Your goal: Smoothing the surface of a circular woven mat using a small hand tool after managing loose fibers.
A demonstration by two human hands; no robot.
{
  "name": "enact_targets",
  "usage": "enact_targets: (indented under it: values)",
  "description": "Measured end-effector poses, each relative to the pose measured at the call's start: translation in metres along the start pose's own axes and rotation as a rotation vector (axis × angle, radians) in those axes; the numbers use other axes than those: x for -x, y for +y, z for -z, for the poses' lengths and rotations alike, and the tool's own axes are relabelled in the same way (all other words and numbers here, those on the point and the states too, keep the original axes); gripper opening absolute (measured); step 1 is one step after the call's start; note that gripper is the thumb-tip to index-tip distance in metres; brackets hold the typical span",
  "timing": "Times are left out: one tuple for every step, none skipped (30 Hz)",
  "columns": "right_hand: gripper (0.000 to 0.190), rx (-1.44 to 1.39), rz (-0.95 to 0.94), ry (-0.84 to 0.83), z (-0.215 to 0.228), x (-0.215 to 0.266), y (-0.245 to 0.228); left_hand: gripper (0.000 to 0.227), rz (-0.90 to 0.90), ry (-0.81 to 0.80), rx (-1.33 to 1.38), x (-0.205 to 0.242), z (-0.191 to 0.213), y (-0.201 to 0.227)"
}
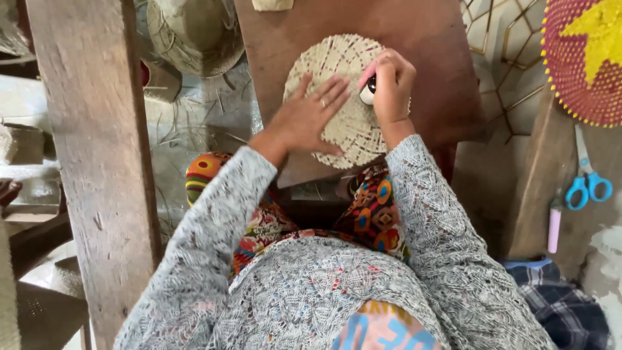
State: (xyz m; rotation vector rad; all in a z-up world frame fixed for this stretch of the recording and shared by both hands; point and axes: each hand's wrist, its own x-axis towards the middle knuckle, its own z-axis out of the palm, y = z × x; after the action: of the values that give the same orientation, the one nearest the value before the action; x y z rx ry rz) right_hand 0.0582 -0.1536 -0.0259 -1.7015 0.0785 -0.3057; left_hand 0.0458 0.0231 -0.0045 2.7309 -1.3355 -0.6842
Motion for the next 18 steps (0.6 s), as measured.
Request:
enact_targets:
  values:
    - [0.033, -0.002, 0.052, 0.023, 0.0, 0.007, 0.001, 0.122, 0.041, -0.052, 0.076, 0.004, 0.009, 0.003]
    - [0.035, -0.005, 0.111, 0.048, 0.001, 0.011, 0.001, 0.118, 0.083, -0.1, 0.147, 0.007, 0.021, 0.005]
    - [0.035, -0.006, 0.111, 0.051, 0.003, 0.013, 0.007, 0.118, 0.082, -0.101, 0.145, 0.002, 0.024, 0.024]
    - [0.036, 0.028, 0.133, 0.06, 0.003, 0.013, 0.012, 0.116, 0.277, -0.111, 0.128, -0.002, 0.027, 0.041]
    - [0.037, 0.063, 0.154, 0.07, 0.002, 0.013, 0.018, 0.114, 0.472, -0.117, 0.111, -0.006, 0.031, 0.057]
    - [0.037, 0.06, 0.157, 0.067, 0.004, 0.017, 0.011, 0.114, 0.476, -0.115, 0.11, -0.01, 0.016, 0.06]
    - [0.035, -0.017, 0.134, 0.029, 0.005, 0.02, 0.005, 0.113, 0.5, -0.017, 0.061, -0.014, 0.001, 0.062]
    - [0.035, -0.085, 0.105, -0.011, 0.009, 0.025, 0.0, 0.112, 0.519, 0.079, 0.021, -0.02, -0.016, 0.066]
    - [0.035, -0.081, 0.102, -0.015, 0.016, 0.032, -0.001, 0.112, 0.519, 0.078, 0.028, -0.02, -0.013, 0.062]
    - [0.04, -0.147, 0.056, -0.125, 0.021, 0.041, -0.002, 0.113, 0.488, 0.059, 0.028, -0.019, -0.012, 0.059]
    - [0.046, -0.213, 0.01, -0.233, 0.027, 0.049, -0.003, 0.115, 0.456, 0.04, 0.028, -0.018, -0.009, 0.056]
    - [0.046, -0.216, 0.015, -0.239, 0.027, 0.052, 0.004, 0.115, 0.463, 0.045, 0.026, -0.017, -0.011, 0.055]
    - [0.041, -0.227, 0.09, -0.206, 0.028, 0.054, 0.01, 0.114, 0.415, 0.082, 0.065, -0.016, -0.012, 0.054]
    - [0.036, -0.239, 0.159, -0.168, 0.03, 0.06, 0.017, 0.113, 0.362, 0.114, 0.103, -0.015, -0.015, 0.055]
    - [0.036, -0.241, 0.158, -0.167, 0.026, 0.051, 0.016, 0.113, 0.363, 0.112, 0.102, -0.016, -0.011, 0.053]
    - [0.043, -0.19, 0.194, -0.194, 0.023, 0.045, 0.014, 0.113, 0.37, 0.083, 0.099, -0.017, -0.008, 0.054]
    - [0.051, -0.138, 0.229, -0.222, 0.021, 0.04, 0.013, 0.114, 0.377, 0.054, 0.097, -0.017, -0.006, 0.055]
    - [0.051, -0.136, 0.225, -0.219, 0.018, 0.033, 0.02, 0.114, 0.373, 0.051, 0.098, -0.018, -0.007, 0.055]
